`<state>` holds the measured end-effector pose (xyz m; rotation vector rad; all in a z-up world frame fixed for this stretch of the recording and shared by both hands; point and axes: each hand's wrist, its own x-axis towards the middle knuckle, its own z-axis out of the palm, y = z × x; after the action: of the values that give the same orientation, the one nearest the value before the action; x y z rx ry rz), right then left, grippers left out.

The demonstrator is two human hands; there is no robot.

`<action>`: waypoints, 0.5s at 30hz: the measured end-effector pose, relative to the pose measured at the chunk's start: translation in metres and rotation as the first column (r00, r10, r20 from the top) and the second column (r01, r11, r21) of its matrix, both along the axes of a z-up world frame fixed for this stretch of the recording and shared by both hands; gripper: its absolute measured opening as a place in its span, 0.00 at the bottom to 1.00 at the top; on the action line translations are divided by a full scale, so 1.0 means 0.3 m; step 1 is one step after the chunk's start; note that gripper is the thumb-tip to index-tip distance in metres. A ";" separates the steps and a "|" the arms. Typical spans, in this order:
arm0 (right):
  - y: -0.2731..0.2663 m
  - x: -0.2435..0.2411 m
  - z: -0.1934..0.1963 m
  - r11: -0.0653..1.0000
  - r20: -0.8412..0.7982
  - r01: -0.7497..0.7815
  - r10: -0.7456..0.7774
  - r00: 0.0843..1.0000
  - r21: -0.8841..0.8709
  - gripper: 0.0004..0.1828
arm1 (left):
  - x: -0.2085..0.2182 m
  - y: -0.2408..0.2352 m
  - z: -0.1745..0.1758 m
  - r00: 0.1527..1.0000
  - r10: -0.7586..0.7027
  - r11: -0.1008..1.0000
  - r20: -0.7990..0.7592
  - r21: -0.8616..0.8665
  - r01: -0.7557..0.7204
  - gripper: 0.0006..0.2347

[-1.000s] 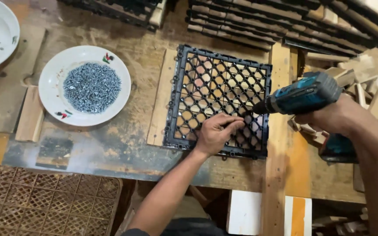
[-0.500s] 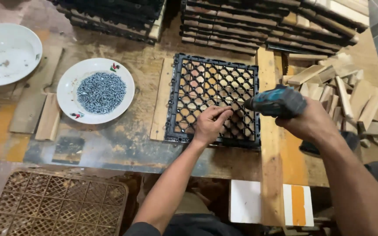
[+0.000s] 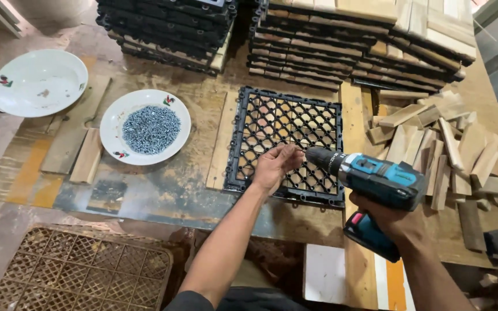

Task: Assembling wooden slats into a plastic grid to create interlocking floor tiles using a power drill.

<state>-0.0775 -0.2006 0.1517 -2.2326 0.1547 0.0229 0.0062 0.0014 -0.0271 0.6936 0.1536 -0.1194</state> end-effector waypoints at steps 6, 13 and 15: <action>-0.035 0.000 -0.109 0.976 0.252 -0.217 0.218 0.943 -0.032 0.31 | 0.044 0.010 -0.113 0.997 -0.081 0.990 0.000 -0.115 0.081 0.08; -0.107 0.018 -0.181 0.907 0.478 -0.402 0.411 0.777 -0.125 0.32 | 0.070 0.033 -0.146 0.982 -0.186 0.973 -0.036 -0.145 0.179 0.07; -0.094 0.016 -0.132 0.849 0.424 -0.421 0.525 0.738 -0.319 0.35 | 0.076 0.045 -0.156 0.961 -0.272 0.947 -0.040 -0.190 0.260 0.08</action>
<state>-0.0726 -0.2289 0.1122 -2.3424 -0.7399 -0.3057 0.0290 0.0147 -0.0740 0.5237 0.1099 -0.4118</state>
